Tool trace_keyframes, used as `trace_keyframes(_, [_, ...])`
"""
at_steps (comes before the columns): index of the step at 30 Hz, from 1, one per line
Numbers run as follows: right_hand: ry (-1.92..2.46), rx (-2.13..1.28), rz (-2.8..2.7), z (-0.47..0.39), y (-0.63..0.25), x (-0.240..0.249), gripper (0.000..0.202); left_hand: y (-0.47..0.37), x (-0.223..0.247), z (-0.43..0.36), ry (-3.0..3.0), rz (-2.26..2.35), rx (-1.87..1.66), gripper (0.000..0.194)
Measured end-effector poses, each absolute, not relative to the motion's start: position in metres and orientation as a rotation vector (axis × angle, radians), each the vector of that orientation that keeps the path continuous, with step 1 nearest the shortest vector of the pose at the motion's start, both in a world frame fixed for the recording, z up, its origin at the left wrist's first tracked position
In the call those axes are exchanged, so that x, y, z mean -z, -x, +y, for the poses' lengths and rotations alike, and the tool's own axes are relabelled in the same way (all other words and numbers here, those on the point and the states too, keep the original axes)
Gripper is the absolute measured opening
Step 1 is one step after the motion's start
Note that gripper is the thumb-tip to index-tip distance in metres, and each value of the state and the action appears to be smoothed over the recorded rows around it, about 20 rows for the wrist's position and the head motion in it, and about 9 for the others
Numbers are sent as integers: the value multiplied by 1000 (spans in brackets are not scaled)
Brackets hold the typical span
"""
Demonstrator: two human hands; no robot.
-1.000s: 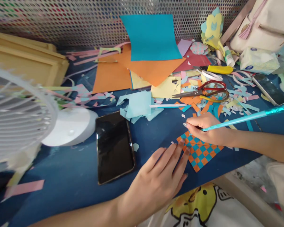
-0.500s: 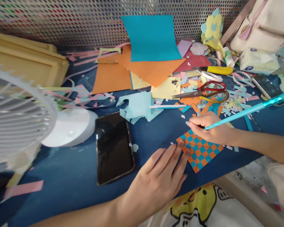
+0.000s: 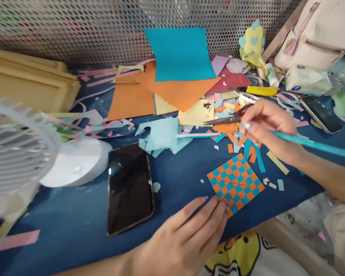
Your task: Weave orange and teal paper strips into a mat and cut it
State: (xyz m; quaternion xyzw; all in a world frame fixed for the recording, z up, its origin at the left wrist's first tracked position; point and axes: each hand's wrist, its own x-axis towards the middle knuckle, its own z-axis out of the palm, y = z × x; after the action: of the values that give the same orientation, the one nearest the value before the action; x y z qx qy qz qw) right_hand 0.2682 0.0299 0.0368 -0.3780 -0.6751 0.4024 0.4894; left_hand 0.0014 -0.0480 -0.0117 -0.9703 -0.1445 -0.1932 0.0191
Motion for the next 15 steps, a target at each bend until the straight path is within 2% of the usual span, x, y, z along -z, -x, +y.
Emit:
trace_keyframes(6, [910,-1218,-1847,24,-264,-14,49,-3,15,-44,3030,-487,574,32])
trace_keyframes(10, [1046,-1210,-2001,22,-258,-3,34,-9,15,-41,3054,-564,577,35])
trace_keyframes(15, [1032,-907,-2195,22,-252,4,45,-12,12,-38,3074,-545,531,40])
